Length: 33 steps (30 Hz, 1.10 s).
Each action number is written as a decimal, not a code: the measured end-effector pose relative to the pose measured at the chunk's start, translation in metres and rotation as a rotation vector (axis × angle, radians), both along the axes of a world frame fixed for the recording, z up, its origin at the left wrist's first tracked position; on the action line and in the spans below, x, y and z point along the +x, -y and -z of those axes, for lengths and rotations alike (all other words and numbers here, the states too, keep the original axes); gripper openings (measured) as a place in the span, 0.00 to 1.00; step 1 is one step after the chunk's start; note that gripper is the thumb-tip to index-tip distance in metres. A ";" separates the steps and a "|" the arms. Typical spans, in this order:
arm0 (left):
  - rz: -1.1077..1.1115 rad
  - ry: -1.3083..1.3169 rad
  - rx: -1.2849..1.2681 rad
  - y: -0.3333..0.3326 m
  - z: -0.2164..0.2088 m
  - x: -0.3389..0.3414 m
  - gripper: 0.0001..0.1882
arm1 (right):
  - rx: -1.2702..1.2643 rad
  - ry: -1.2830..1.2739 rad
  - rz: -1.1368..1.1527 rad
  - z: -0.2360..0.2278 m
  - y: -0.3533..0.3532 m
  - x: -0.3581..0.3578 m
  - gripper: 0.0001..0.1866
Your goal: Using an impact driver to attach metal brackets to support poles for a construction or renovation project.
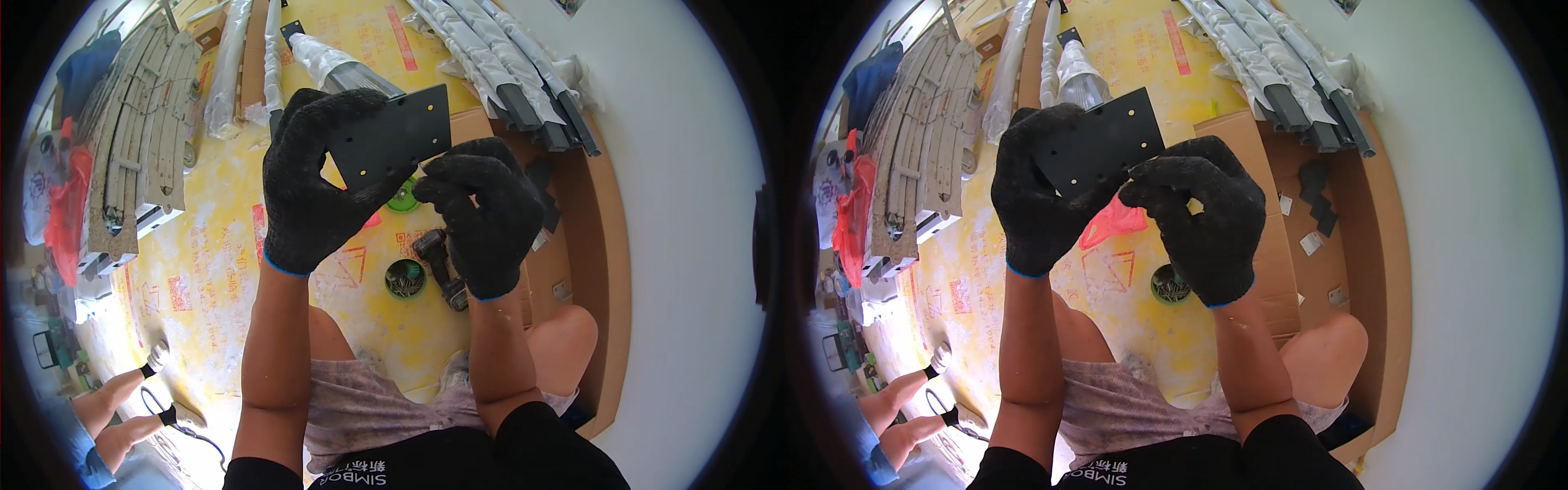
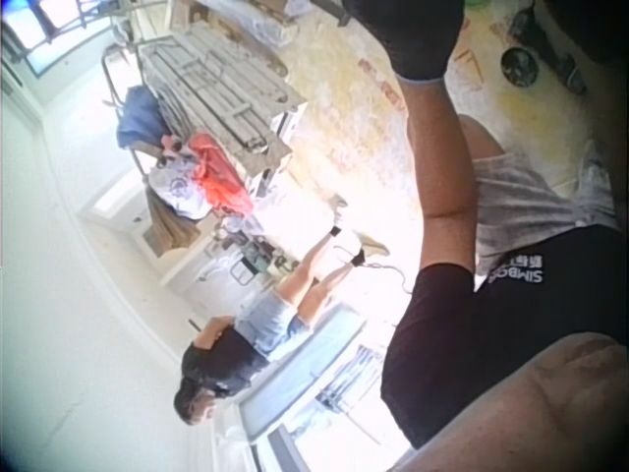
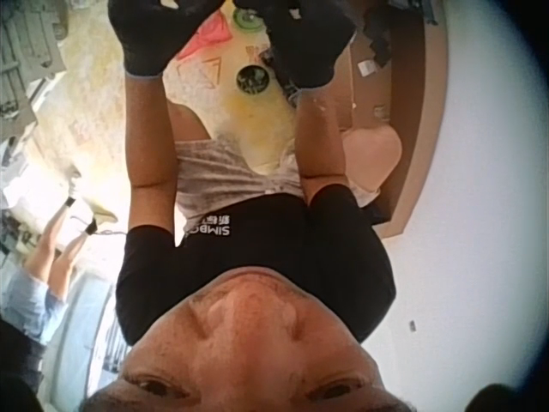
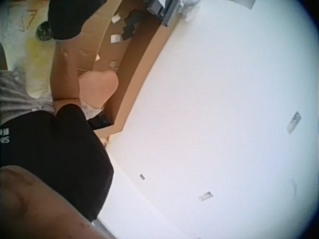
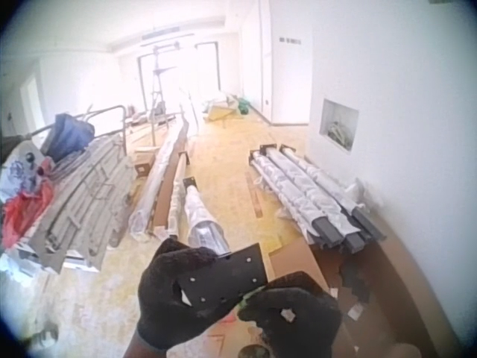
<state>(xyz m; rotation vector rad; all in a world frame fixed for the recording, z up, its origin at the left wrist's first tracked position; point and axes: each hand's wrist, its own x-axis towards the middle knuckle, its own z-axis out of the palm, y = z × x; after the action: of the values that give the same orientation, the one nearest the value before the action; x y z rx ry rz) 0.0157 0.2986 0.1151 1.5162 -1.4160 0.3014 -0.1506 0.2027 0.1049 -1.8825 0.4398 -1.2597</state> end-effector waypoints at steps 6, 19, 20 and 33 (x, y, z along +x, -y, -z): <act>0.107 -0.055 -0.054 0.003 0.003 0.002 0.37 | 0.091 -0.014 0.060 -0.001 -0.004 0.007 0.09; 0.062 -0.059 -0.182 0.018 -0.005 -0.005 0.28 | -0.090 -0.174 0.363 -0.017 -0.024 0.011 0.06; 0.107 -0.098 -0.170 0.019 -0.002 -0.003 0.28 | -0.052 -0.196 0.363 -0.019 -0.025 0.010 0.07; 0.176 -0.132 -0.217 0.030 0.002 -0.006 0.27 | 1.021 0.083 -0.082 -0.008 -0.008 0.006 0.12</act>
<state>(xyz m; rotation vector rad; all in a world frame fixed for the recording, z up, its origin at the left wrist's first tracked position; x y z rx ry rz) 0.0099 0.2682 0.1129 1.2056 -1.3549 0.2336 -0.1448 0.2106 0.1132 -0.9610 0.7672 -0.7962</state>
